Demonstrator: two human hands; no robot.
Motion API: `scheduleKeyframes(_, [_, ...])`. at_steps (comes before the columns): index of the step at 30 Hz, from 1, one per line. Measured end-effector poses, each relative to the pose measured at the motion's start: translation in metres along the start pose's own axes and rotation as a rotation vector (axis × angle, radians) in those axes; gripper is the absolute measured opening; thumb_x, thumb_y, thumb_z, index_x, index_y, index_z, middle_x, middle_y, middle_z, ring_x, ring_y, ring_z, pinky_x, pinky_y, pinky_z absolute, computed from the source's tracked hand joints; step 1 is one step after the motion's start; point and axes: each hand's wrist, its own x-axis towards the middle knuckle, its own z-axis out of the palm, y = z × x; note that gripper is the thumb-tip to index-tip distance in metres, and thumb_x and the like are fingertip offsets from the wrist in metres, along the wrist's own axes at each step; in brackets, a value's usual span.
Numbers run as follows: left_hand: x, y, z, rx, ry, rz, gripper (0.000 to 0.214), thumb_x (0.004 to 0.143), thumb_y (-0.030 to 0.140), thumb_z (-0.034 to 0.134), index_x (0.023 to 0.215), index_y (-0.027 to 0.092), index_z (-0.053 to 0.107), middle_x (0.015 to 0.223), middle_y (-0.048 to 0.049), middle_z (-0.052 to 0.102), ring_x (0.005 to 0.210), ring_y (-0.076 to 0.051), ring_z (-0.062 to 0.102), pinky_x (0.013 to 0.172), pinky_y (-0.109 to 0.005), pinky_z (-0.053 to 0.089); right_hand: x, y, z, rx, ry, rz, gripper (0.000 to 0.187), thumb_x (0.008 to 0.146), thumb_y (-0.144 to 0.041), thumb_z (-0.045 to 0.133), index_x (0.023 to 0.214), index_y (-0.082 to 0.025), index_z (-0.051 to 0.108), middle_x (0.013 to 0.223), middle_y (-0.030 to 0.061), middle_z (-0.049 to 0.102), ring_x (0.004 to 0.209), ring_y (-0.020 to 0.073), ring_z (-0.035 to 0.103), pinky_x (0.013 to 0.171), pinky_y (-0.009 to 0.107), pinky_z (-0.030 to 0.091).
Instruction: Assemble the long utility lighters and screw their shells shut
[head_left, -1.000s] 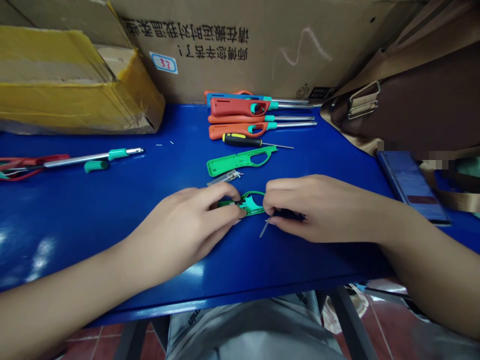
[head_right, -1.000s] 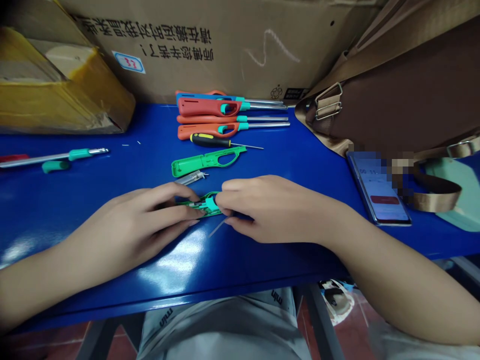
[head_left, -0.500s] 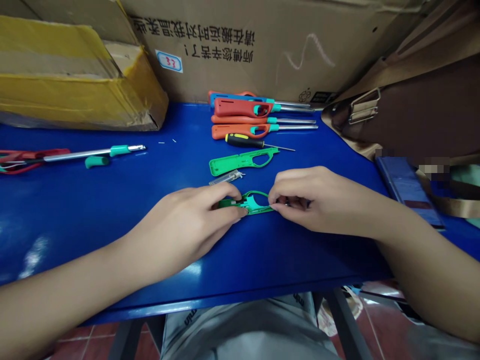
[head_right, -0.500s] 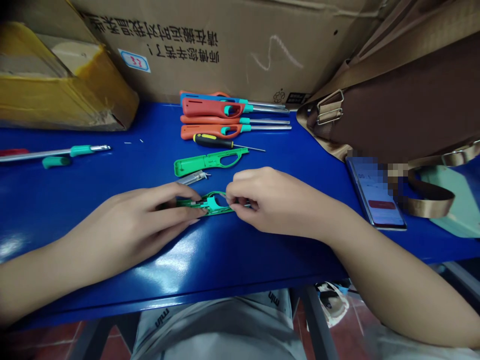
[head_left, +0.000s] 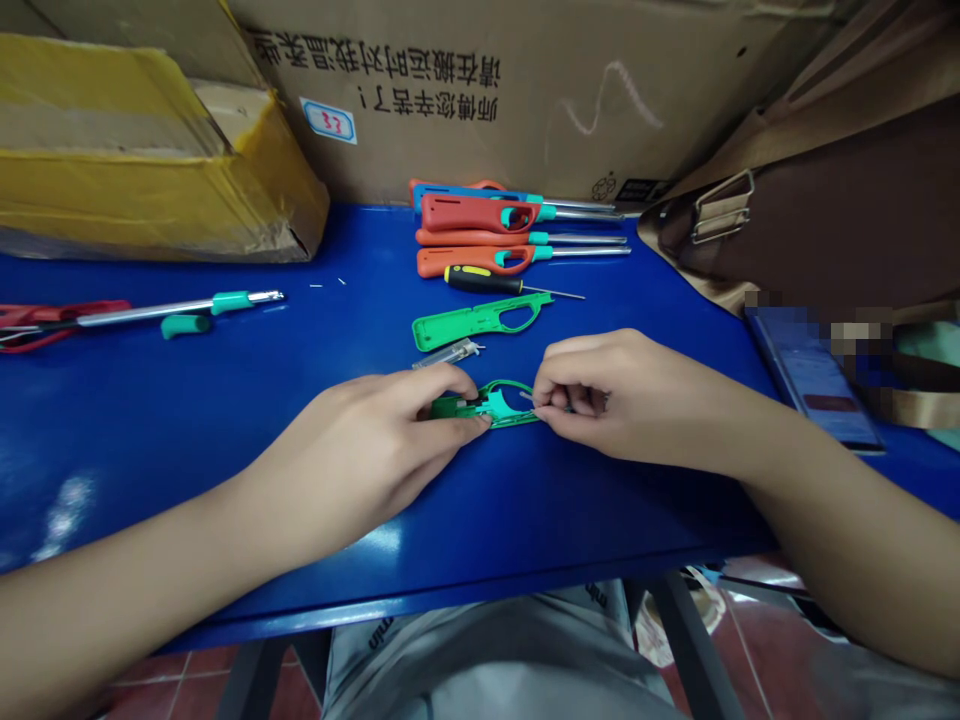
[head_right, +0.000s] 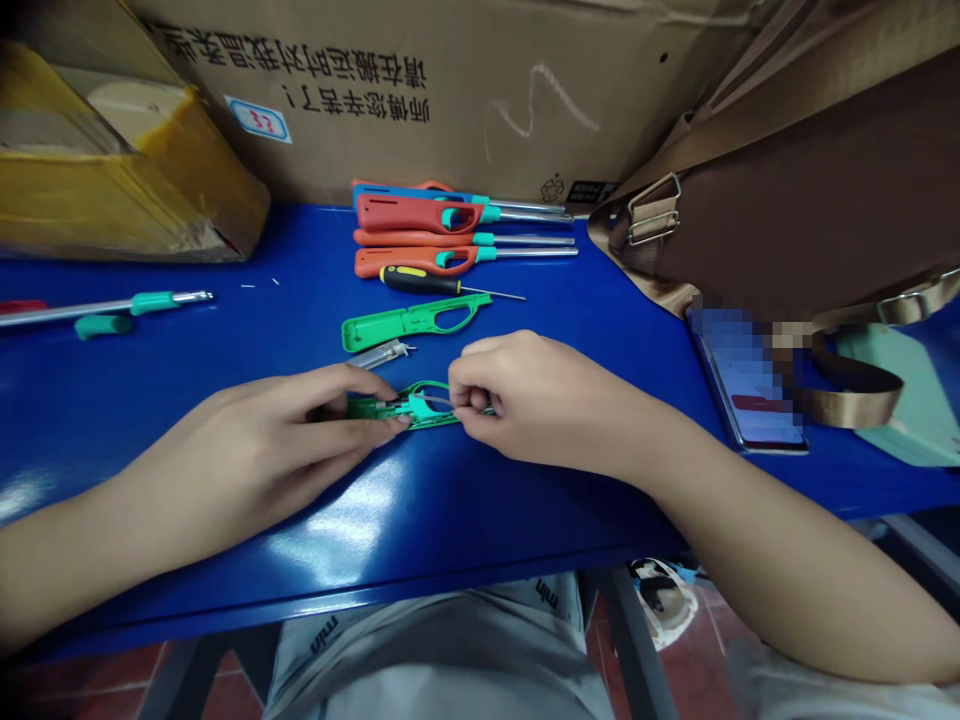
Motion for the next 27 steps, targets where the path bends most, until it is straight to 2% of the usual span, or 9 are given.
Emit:
scheduleKeyframes(6, [0.0010,-0.0006,0.0000,0.024,0.002,0.009,0.031,0.108,0.028,0.049,0.120,0.027,0.077,0.122,-0.0066,0.070,0.091,-0.023,0.074,0.072,-0.034,0.058,0.0000,-0.0010,-0.0008,-0.020,-0.017,0.027,0.010,0.090,-0.012,0.062,0.085,-0.018,0.067,0.080,-0.0031,0.058,0.066,0.0093,0.049,0.059,0.026,0.034])
scheduleKeyframes(13, [-0.0010,-0.0037,-0.0013,0.050,0.066,0.058,0.030,0.107,0.027,0.051,0.120,0.025,0.078,0.122,-0.0072,0.075,0.104,-0.024,0.075,0.085,-0.036,0.063,0.0000,0.0005,-0.0030,-0.044,-0.047,0.006,0.009,0.095,-0.015,0.060,0.090,-0.019,0.066,0.086,-0.0019,0.061,0.070,0.0101,0.051,0.061,0.026,0.035])
scheduleKeyframes(27, [0.0003,-0.0038,-0.0049,0.031,0.065,0.057,0.027,0.106,0.025,0.054,0.115,0.023,0.079,0.120,-0.0061,0.077,0.101,-0.025,0.077,0.082,-0.038,0.064,-0.0003,-0.0013,-0.0021,-0.051,-0.074,0.015,0.009,0.096,-0.017,0.058,0.090,-0.019,0.065,0.086,-0.0004,0.061,0.071,0.0122,0.050,0.062,0.027,0.032])
